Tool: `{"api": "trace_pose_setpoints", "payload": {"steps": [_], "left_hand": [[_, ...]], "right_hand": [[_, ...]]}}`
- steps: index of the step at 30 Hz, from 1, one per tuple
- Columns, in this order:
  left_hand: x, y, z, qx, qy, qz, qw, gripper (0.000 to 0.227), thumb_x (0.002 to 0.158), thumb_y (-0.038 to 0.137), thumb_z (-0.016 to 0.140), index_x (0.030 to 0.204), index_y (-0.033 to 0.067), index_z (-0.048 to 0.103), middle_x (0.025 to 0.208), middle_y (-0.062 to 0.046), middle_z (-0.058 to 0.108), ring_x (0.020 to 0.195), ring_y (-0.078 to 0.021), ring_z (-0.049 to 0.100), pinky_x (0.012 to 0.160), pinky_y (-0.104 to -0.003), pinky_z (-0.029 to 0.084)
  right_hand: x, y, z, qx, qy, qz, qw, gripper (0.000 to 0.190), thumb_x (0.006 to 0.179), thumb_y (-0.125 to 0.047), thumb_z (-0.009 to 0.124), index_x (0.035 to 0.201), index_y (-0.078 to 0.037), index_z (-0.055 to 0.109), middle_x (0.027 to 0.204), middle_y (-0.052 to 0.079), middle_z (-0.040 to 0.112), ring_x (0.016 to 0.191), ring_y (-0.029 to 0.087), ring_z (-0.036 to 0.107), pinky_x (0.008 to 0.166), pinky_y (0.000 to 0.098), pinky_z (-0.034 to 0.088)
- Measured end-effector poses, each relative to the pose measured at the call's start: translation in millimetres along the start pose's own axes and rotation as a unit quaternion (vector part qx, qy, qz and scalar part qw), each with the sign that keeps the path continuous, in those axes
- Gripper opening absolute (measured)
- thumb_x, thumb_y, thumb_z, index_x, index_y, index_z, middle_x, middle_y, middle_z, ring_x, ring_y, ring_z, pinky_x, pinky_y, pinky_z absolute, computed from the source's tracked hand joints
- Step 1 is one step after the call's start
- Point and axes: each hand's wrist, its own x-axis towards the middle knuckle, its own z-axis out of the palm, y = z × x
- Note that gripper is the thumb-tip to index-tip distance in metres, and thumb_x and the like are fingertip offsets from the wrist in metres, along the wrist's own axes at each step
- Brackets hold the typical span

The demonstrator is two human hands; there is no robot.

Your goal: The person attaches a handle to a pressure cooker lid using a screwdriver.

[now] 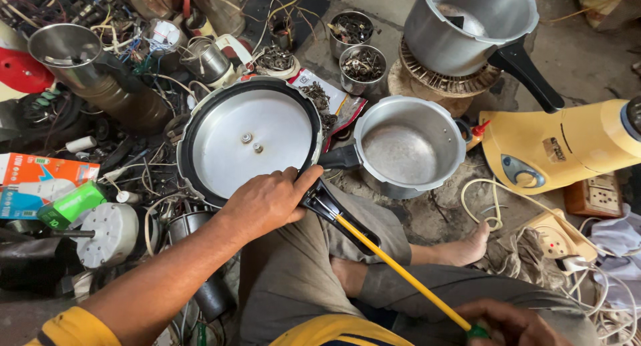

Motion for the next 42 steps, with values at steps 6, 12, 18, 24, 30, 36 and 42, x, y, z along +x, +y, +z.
{"api": "trace_pose_setpoints", "payload": {"steps": [6,12,18,24,30,36,42], "left_hand": [[-1,0,2,0.003,0.010,0.019,1.000,0.092,0.076,0.031,0.085,0.151,0.0095,0.036,0.093,-0.018,0.066,0.077,-0.0346,0.072,0.068,-0.044,0.060],[-3,0,2,0.006,0.025,0.035,0.999,0.094,0.073,0.030,0.087,0.150,0.0099,0.038,0.093,-0.018,0.066,0.076,-0.0360,0.071,0.067,-0.046,0.059],[-2,0,-1,0.002,0.021,0.033,0.999,0.093,0.073,0.030,0.086,0.150,0.0103,0.037,0.092,-0.017,0.066,0.078,-0.0365,0.071,0.068,-0.046,0.059],[-2,2,1,0.017,0.021,0.036,0.999,0.099,0.075,0.028,0.085,0.157,0.0076,0.034,0.096,-0.019,0.066,0.080,-0.0361,0.071,0.067,-0.044,0.059],[-17,29,14,-0.035,0.145,-0.105,0.983,0.085,0.072,0.030,0.086,0.142,0.0018,0.045,0.101,-0.013,0.066,0.095,-0.0314,0.066,0.082,-0.043,0.053],[-26,35,20,-0.064,0.183,-0.104,0.975,0.083,0.078,0.039,0.081,0.142,-0.0028,0.048,0.100,-0.014,0.063,0.088,-0.0298,0.061,0.077,-0.042,0.051],[-26,33,31,0.004,0.216,-0.072,0.974,0.075,0.082,0.037,0.073,0.140,-0.0064,0.053,0.093,-0.009,0.061,0.086,-0.0246,0.060,0.074,-0.037,0.051]], "right_hand": [[-3,5,10,-0.115,0.052,-0.028,0.992,0.043,0.085,-0.017,0.084,0.126,-0.010,0.071,0.112,0.007,0.074,0.116,0.016,0.073,0.101,0.0308,0.052],[1,-8,15,-0.046,0.010,0.028,0.999,0.043,0.092,-0.030,0.068,0.129,-0.009,0.073,0.095,0.007,0.073,0.091,0.012,0.065,0.079,0.0298,0.053],[1,-14,19,-0.009,-0.071,0.025,0.997,0.044,0.093,-0.021,0.075,0.132,-0.005,0.061,0.087,0.005,0.070,0.083,0.012,0.063,0.072,0.0289,0.053],[-6,-22,28,-0.088,0.009,0.072,0.993,0.042,0.095,-0.032,0.067,0.133,-0.012,0.069,0.075,0.005,0.069,0.069,0.013,0.065,0.063,0.0293,0.052],[14,-19,49,-0.204,0.090,-0.107,0.969,0.042,0.093,-0.026,0.064,0.131,-0.010,0.070,0.092,0.005,0.073,0.079,0.015,0.069,0.070,0.0298,0.060],[30,-18,47,-0.244,0.166,-0.205,0.933,0.029,0.093,-0.019,0.066,0.117,-0.006,0.074,0.099,0.010,0.076,0.089,0.020,0.076,0.080,0.0342,0.057],[39,-23,63,-0.310,0.234,-0.187,0.902,0.028,0.082,-0.026,0.082,0.101,-0.007,0.077,0.088,0.010,0.078,0.079,0.020,0.075,0.073,0.0327,0.058]]}}
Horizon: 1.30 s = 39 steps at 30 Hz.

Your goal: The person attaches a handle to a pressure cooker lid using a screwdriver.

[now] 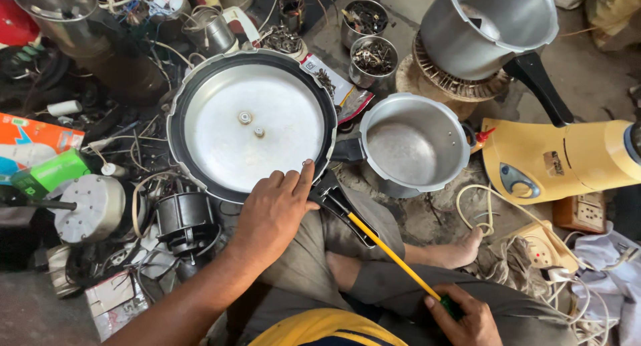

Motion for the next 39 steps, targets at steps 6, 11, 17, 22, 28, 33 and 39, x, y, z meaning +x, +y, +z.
{"api": "trace_pose_setpoints", "payload": {"steps": [6,11,17,22,28,33,39], "left_hand": [[-6,-4,13,0.013,0.032,0.006,0.999,0.070,0.084,0.033,0.072,0.141,-0.0044,0.053,0.093,-0.008,0.061,0.084,-0.0237,0.059,0.072,-0.036,0.051],[-9,-3,18,0.042,0.040,0.016,0.998,0.068,0.087,0.030,0.071,0.143,-0.0032,0.053,0.093,-0.007,0.060,0.083,-0.0230,0.058,0.072,-0.036,0.051],[-9,-5,13,0.022,0.014,0.008,1.000,0.066,0.088,0.026,0.068,0.144,-0.0049,0.051,0.094,-0.008,0.059,0.084,-0.0230,0.058,0.073,-0.036,0.052],[-11,-5,13,0.023,0.016,0.016,0.999,0.063,0.085,0.013,0.063,0.143,-0.0076,0.051,0.096,-0.008,0.059,0.085,-0.0221,0.058,0.076,-0.034,0.052],[-12,-6,22,0.037,0.062,0.036,0.997,0.061,0.084,0.011,0.062,0.142,-0.0055,0.053,0.093,-0.007,0.058,0.082,-0.0210,0.058,0.073,-0.033,0.053],[-13,-11,22,0.044,0.053,0.023,0.997,0.063,0.083,0.011,0.061,0.143,-0.0049,0.054,0.092,-0.006,0.058,0.081,-0.0205,0.058,0.071,-0.032,0.053],[-13,-8,25,0.034,0.055,0.024,0.998,0.062,0.082,0.012,0.062,0.142,-0.0030,0.054,0.093,-0.006,0.059,0.081,-0.0210,0.058,0.072,-0.033,0.053]], "right_hand": [[13,-54,-9,-0.048,-0.022,-0.047,0.998,0.027,0.086,-0.023,0.079,0.108,-0.009,0.074,0.097,0.010,0.079,0.084,0.025,0.075,0.076,0.0343,0.060],[37,-151,-5,-0.003,0.026,-0.200,0.980,0.057,0.083,-0.019,0.077,0.133,-0.002,0.057,0.119,0.021,0.068,0.102,0.031,0.071,0.083,0.0388,0.057],[92,-243,17,-0.033,-0.065,-0.105,0.992,0.060,0.090,-0.034,0.073,0.142,-0.010,0.056,0.094,0.020,0.075,0.083,0.032,0.076,0.078,0.0420,0.058],[88,-249,16,0.008,-0.067,-0.170,0.983,0.053,0.090,-0.036,0.069,0.134,-0.006,0.061,0.091,0.020,0.077,0.079,0.036,0.077,0.071,0.0445,0.059],[85,-249,4,-0.042,-0.050,-0.153,0.986,0.054,0.088,-0.039,0.071,0.132,-0.008,0.064,0.096,0.022,0.076,0.076,0.038,0.075,0.068,0.0463,0.059],[90,-257,3,-0.057,-0.068,-0.054,0.995,0.057,0.085,-0.044,0.071,0.134,-0.014,0.065,0.079,0.023,0.075,0.065,0.036,0.075,0.066,0.0457,0.058],[93,-241,7,-0.001,-0.056,-0.201,0.978,0.044,0.101,-0.033,0.060,0.134,-0.005,0.062,0.090,0.022,0.076,0.078,0.036,0.076,0.069,0.0457,0.058]]}}
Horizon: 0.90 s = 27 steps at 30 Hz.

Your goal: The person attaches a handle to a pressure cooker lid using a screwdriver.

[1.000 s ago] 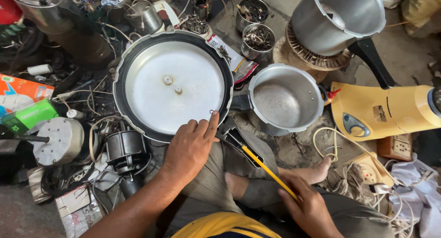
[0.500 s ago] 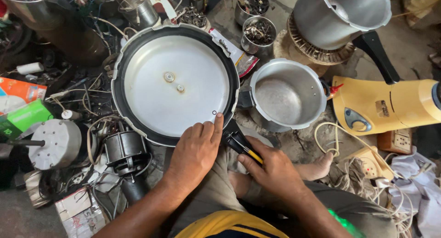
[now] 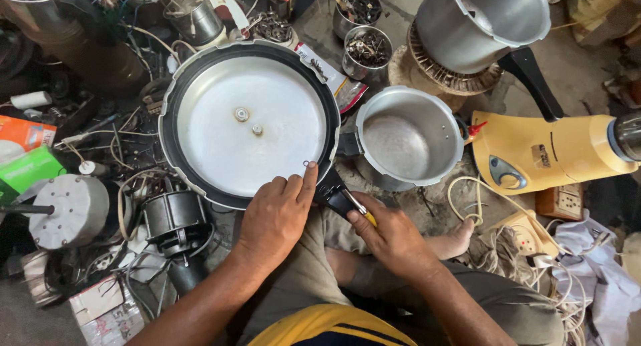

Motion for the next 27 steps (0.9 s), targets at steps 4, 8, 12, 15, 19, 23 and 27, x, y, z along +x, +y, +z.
{"api": "trace_pose_setpoints", "payload": {"steps": [4,8,12,15,19,23,27], "left_hand": [[3,-2,-1,-0.010,0.007,-0.004,1.000,0.063,0.084,0.013,0.066,0.144,-0.0034,0.055,0.092,-0.006,0.059,0.080,-0.0205,0.058,0.071,-0.032,0.052],[5,-3,-3,-0.031,0.016,-0.013,0.999,0.065,0.084,0.025,0.073,0.141,-0.0027,0.057,0.089,-0.006,0.059,0.078,-0.0215,0.058,0.070,-0.034,0.051],[8,-2,-4,-0.025,0.041,-0.007,0.999,0.068,0.082,0.029,0.077,0.140,-0.0018,0.058,0.088,-0.006,0.060,0.078,-0.0219,0.059,0.069,-0.035,0.051],[8,-2,-4,-0.018,0.034,-0.005,0.999,0.068,0.081,0.028,0.078,0.140,-0.0013,0.059,0.089,-0.006,0.061,0.078,-0.0226,0.061,0.071,-0.035,0.052],[13,-3,-7,-0.049,0.024,-0.026,0.998,0.066,0.080,0.024,0.078,0.139,-0.0010,0.059,0.091,-0.008,0.063,0.079,-0.0249,0.062,0.072,-0.037,0.053],[12,-4,-7,-0.056,0.019,-0.029,0.998,0.066,0.078,0.012,0.075,0.140,-0.0009,0.058,0.093,-0.009,0.064,0.081,-0.0265,0.063,0.073,-0.038,0.054],[13,-5,-2,-0.008,0.000,-0.008,1.000,0.072,0.073,-0.001,0.069,0.144,-0.0009,0.056,0.096,-0.009,0.065,0.084,-0.0256,0.064,0.077,-0.037,0.055]], "right_hand": [[-1,18,-2,-0.025,0.035,0.021,0.999,0.040,0.102,-0.033,0.061,0.130,-0.004,0.063,0.089,0.021,0.076,0.082,0.036,0.076,0.072,0.0453,0.059],[-10,42,-11,0.002,0.112,0.125,0.986,0.036,0.102,-0.032,0.058,0.124,-0.006,0.067,0.082,0.012,0.077,0.072,0.027,0.077,0.067,0.0408,0.059],[-34,53,-15,-0.007,0.176,0.151,0.973,0.032,0.100,-0.023,0.060,0.127,-0.006,0.067,0.075,0.009,0.072,0.068,0.025,0.070,0.080,0.0572,0.043],[-55,49,-19,-0.097,0.221,0.027,0.970,0.031,0.102,-0.015,0.061,0.131,-0.006,0.068,0.080,0.005,0.068,0.077,0.020,0.067,0.106,0.0713,0.024],[-80,26,-42,-0.140,0.180,-0.009,0.974,0.033,0.091,-0.012,0.068,0.123,-0.012,0.073,0.086,0.004,0.067,0.077,0.025,0.068,0.107,0.0716,0.035],[-80,0,-51,-0.124,0.146,-0.027,0.981,0.030,0.086,-0.014,0.070,0.116,-0.017,0.073,0.096,0.003,0.068,0.086,0.030,0.069,0.088,0.0536,0.053],[-72,-14,-44,-0.207,0.159,-0.041,0.965,0.031,0.085,-0.016,0.073,0.115,-0.019,0.076,0.098,0.004,0.068,0.078,0.028,0.069,0.090,0.0609,0.043]]}}
